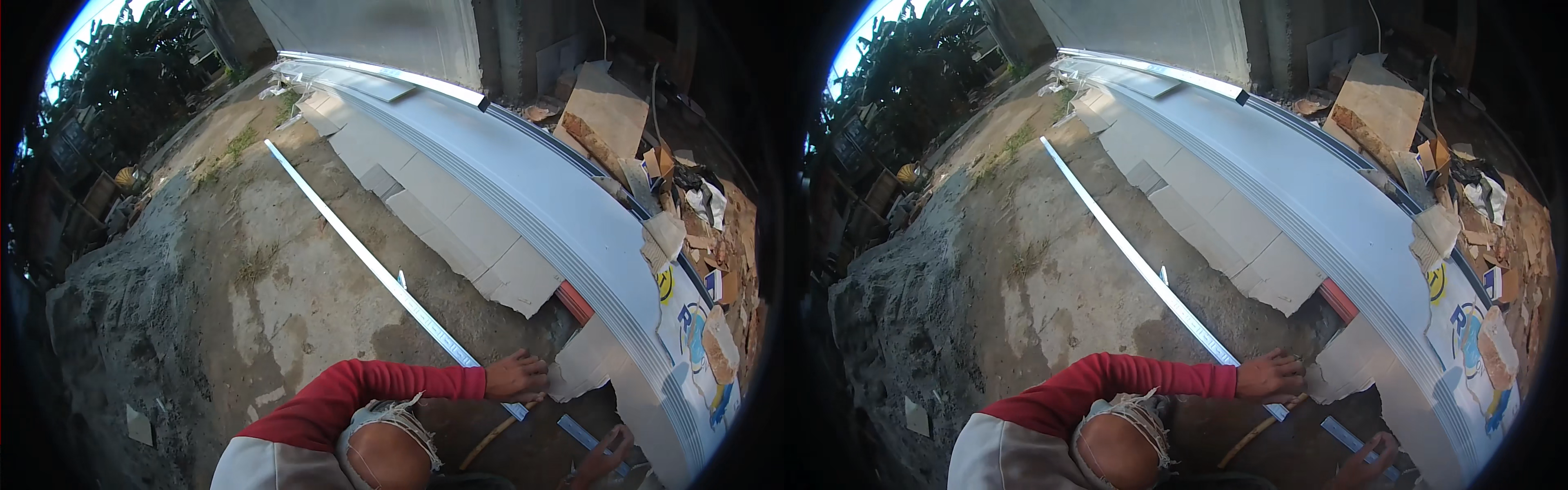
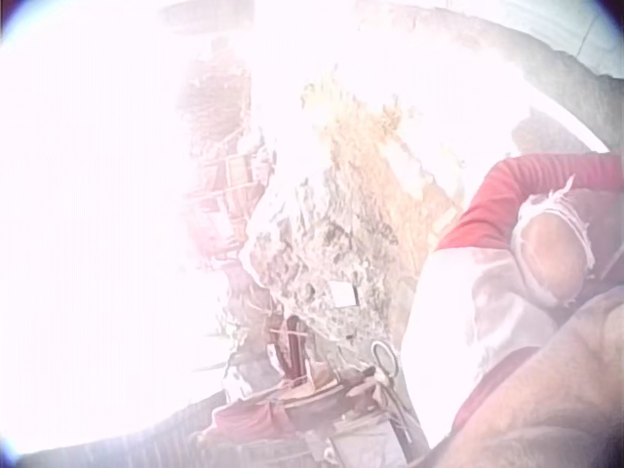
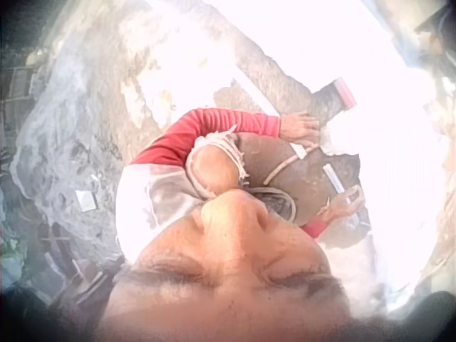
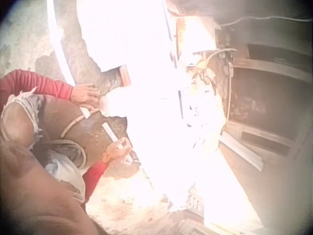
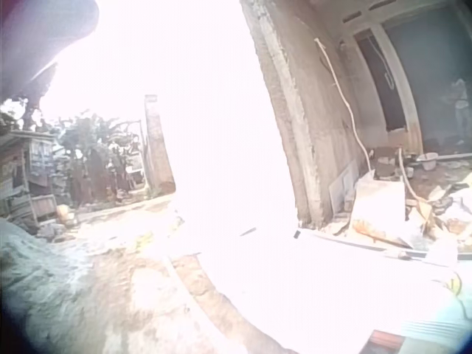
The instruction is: The person measures metal strips with a tape measure, marks them, and cuts them using shears at an outdoor renovation site.
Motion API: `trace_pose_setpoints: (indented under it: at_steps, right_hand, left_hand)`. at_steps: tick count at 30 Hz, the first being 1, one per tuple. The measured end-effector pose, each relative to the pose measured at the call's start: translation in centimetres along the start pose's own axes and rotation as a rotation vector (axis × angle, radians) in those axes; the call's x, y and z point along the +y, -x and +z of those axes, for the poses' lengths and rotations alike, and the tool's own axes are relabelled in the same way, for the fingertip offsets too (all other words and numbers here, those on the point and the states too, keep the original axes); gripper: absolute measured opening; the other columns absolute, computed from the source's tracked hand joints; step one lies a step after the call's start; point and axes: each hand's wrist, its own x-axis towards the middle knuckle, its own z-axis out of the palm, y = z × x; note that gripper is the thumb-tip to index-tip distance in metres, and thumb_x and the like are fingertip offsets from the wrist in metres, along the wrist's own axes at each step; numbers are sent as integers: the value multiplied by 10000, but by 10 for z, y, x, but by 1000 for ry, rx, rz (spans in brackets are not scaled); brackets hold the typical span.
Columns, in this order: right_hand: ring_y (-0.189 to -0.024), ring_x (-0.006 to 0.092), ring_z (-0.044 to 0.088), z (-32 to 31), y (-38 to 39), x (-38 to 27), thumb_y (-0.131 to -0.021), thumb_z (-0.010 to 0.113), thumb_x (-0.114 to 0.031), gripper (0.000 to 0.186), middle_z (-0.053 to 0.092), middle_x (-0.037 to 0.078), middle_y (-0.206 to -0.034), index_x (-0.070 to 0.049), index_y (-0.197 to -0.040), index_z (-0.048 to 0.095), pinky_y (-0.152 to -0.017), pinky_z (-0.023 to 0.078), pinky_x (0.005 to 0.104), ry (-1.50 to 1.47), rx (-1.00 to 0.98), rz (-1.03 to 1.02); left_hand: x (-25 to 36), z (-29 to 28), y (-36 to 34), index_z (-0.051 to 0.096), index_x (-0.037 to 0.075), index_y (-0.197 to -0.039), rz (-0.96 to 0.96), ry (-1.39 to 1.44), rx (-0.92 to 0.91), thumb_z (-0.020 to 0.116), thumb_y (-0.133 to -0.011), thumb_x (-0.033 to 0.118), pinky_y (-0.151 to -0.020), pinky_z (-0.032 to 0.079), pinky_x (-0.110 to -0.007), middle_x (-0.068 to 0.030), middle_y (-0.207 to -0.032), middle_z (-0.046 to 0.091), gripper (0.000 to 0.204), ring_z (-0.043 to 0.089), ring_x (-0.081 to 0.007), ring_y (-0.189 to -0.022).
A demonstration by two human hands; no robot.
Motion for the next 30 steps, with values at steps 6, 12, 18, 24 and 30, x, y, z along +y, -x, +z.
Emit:
trace_pose_setpoints:
  at_steps: [6,12,18,24,30]
  right_hand:
    - [-887,342,568,26,-111,-68,-965,571,-45,97,619,175,-906,47,-944,591,-841,436,461,-130,-53,-247]
    - [-823,291,585,55,-219,-116,-974,585,-97,118,640,134,-843,15,-961,620,-797,449,410,-224,-156,-225]
    - [-775,205,654,103,-340,-117,-969,612,-128,121,688,107,-846,-17,-1014,628,-761,510,339,-406,-113,-139]
    - [-794,242,708,209,-462,-124,-945,636,-143,125,714,138,-865,-28,-993,644,-725,534,362,-423,-165,-105]
    - [-916,364,701,324,-507,-128,-874,717,-310,298,720,194,-972,-40,-985,660,-794,532,459,-20,-465,-169]
  left_hand:
    - [-96,-105,-136,596,87,-1106,6,-48,336,620,-948,352,-972,422,-444,-132,-1176,539,309,541,-294,-1121]
    - [-169,-121,-251,440,116,-1471,-612,-283,252,428,-966,605,-1213,152,-546,-239,-1574,312,703,236,-405,-1490]
    - [-186,-103,-270,380,177,-1534,-608,-315,206,394,-964,648,-1217,82,-588,-236,-1620,234,739,159,-412,-1520]
    - [-186,-111,-275,372,195,-1532,-634,-351,174,427,-952,642,-1213,78,-602,-232,-1621,230,734,159,-416,-1518]
    - [-182,-119,-280,363,213,-1531,-677,-318,173,449,-947,624,-1218,73,-597,-216,-1631,210,719,153,-408,-1520]
